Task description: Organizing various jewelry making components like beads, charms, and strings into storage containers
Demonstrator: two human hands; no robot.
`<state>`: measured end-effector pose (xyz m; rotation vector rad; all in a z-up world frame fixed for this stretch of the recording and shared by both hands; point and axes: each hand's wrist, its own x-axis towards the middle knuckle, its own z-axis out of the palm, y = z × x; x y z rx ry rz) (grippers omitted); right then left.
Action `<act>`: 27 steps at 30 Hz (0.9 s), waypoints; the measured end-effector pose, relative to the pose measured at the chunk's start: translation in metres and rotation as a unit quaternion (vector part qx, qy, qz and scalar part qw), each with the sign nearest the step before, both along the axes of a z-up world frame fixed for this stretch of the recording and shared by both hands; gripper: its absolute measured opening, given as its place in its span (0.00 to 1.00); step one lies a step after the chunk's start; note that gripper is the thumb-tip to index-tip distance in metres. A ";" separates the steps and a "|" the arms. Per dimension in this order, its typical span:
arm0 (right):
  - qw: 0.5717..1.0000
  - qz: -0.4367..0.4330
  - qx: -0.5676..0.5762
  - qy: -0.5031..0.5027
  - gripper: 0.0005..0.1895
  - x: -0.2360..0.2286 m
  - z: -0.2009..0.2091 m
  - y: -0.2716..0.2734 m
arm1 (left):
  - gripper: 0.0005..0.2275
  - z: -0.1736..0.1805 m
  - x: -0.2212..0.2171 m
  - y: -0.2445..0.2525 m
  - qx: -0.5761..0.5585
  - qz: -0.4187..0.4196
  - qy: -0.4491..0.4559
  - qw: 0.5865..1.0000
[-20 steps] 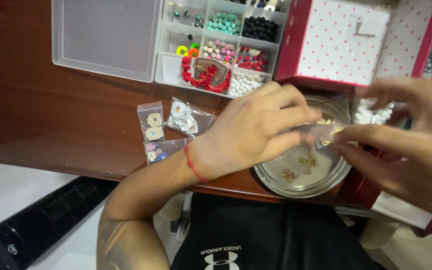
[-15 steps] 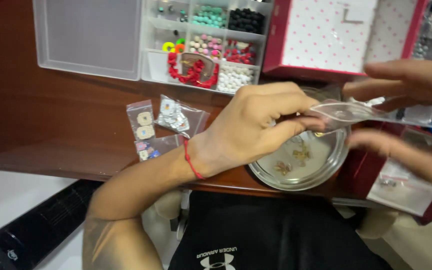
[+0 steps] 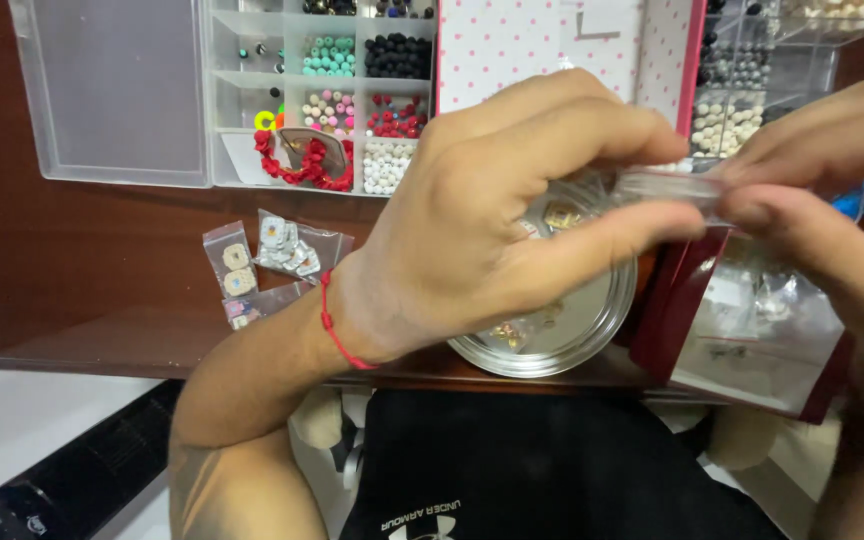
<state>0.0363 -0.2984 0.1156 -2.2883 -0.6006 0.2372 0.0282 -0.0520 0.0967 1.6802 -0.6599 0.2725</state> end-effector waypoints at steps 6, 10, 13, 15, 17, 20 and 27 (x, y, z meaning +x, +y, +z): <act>0.996 -0.033 0.085 0.012 0.11 -0.008 -0.013 -0.012 | 0.04 0.017 0.001 0.000 0.059 -0.023 -0.018 0.998; 0.994 -0.071 0.072 0.027 0.06 -0.012 -0.012 -0.021 | 0.06 0.018 -0.001 -0.005 0.030 -0.011 -0.045 0.998; 0.999 0.012 0.002 0.047 0.17 0.022 -0.081 -0.110 | 0.04 0.016 0.001 -0.001 0.031 -0.016 -0.009 0.999; 0.994 -0.073 0.002 0.086 0.16 0.005 -0.019 -0.033 | 0.04 0.014 0.004 0.001 0.034 -0.028 -0.006 0.999; 0.980 -0.155 0.001 0.124 0.15 0.003 0.008 0.002 | 0.04 0.009 0.006 0.002 0.037 -0.037 -0.004 0.999; 0.999 0.021 -0.045 -0.003 0.35 0.018 -0.003 -0.005 | 0.14 -0.002 0.003 -0.003 0.042 -0.072 -0.050 0.995; 0.994 0.084 0.035 -0.062 0.09 0.003 -0.038 -0.029 | 0.06 -0.012 -0.007 -0.018 0.110 0.048 -0.082 0.989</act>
